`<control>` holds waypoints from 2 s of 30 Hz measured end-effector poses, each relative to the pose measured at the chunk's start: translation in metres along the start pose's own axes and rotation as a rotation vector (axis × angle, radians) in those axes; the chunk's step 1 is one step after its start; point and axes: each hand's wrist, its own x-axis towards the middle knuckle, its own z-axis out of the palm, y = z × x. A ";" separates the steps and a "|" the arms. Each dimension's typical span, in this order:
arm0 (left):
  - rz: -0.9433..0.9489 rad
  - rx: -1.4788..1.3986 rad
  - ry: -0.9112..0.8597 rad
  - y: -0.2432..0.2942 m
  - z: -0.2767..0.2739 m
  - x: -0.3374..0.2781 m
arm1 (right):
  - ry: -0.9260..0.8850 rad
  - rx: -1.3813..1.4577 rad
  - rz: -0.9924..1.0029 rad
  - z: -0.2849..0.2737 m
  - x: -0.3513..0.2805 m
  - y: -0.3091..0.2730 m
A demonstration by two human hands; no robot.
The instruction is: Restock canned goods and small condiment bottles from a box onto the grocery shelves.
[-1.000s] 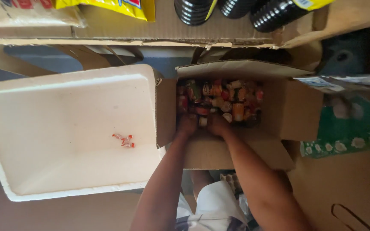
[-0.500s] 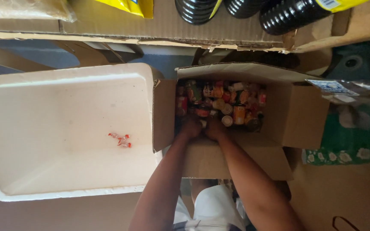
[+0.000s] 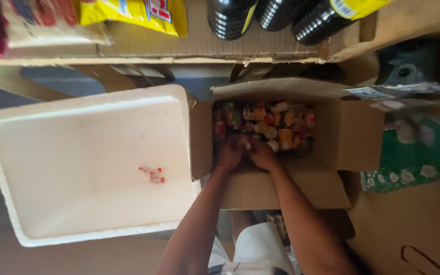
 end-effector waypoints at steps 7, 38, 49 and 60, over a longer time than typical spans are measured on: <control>0.038 -0.147 -0.095 0.144 -0.059 -0.046 | 0.085 0.512 -0.081 -0.016 -0.043 -0.016; 0.711 -0.532 0.084 0.541 -0.377 -0.323 | 0.363 1.001 -1.161 -0.032 -0.360 -0.524; 0.868 -0.685 -0.033 0.560 -0.384 -0.359 | 0.473 0.821 -1.095 -0.036 -0.416 -0.546; 1.159 -0.688 0.031 0.573 -0.371 -0.370 | 0.443 0.860 -1.285 -0.052 -0.442 -0.561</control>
